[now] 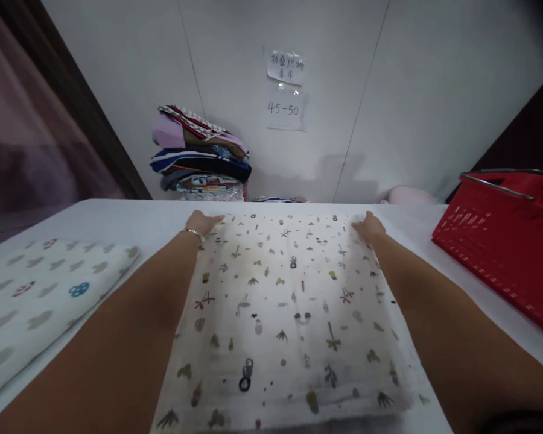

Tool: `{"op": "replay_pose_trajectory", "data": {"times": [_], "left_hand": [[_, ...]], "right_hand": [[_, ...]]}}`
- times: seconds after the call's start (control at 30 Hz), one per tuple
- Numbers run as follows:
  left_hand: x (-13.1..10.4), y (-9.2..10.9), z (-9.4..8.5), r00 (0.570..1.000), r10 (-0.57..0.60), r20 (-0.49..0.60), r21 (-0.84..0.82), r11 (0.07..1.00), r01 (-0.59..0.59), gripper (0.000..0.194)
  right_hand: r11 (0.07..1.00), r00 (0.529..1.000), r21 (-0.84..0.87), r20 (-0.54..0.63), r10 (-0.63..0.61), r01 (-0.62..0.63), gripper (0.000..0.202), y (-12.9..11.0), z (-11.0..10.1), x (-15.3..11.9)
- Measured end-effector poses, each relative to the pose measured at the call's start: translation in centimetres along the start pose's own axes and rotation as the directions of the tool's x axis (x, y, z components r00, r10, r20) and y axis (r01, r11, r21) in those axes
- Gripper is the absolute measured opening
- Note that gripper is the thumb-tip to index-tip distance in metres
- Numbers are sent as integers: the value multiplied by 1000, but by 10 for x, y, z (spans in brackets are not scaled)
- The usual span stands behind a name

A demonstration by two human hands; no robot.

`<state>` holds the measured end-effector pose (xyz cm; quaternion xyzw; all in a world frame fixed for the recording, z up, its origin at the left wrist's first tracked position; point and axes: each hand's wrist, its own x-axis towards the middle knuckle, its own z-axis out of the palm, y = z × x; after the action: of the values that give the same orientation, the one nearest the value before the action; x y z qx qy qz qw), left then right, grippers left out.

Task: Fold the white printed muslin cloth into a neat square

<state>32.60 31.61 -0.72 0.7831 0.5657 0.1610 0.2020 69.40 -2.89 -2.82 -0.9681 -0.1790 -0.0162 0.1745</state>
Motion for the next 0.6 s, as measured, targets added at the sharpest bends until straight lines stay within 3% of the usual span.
{"op": "replay_pose_trajectory", "data": {"times": [0.07,0.17,0.3,0.4,0.5,0.6], "left_hand": [[-14,-12,-1,1000,-3,19,32,999,2,85],[-46,-38,-9,999,36,37,63,997,-38,74],[-104,-80,-24,965,245,89,147,955,-256,64],[-161,-102,-37,929,355,104,164,915,-368,56],[-225,-104,-49,890,451,68,106,883,-456,44],[-284,-94,-49,784,611,113,-9,789,-614,32]], "right_hand": [[997,998,-66,52,-47,50,58,9,1,-12],[988,990,-102,91,-104,113,55,32,-5,-37],[975,973,-101,143,-183,199,58,77,-23,-81],[961,963,-109,126,-240,254,52,112,-40,-128],[930,930,-25,28,-367,368,39,127,-53,-187],[807,821,163,-34,-571,568,30,112,-57,-251]]}}
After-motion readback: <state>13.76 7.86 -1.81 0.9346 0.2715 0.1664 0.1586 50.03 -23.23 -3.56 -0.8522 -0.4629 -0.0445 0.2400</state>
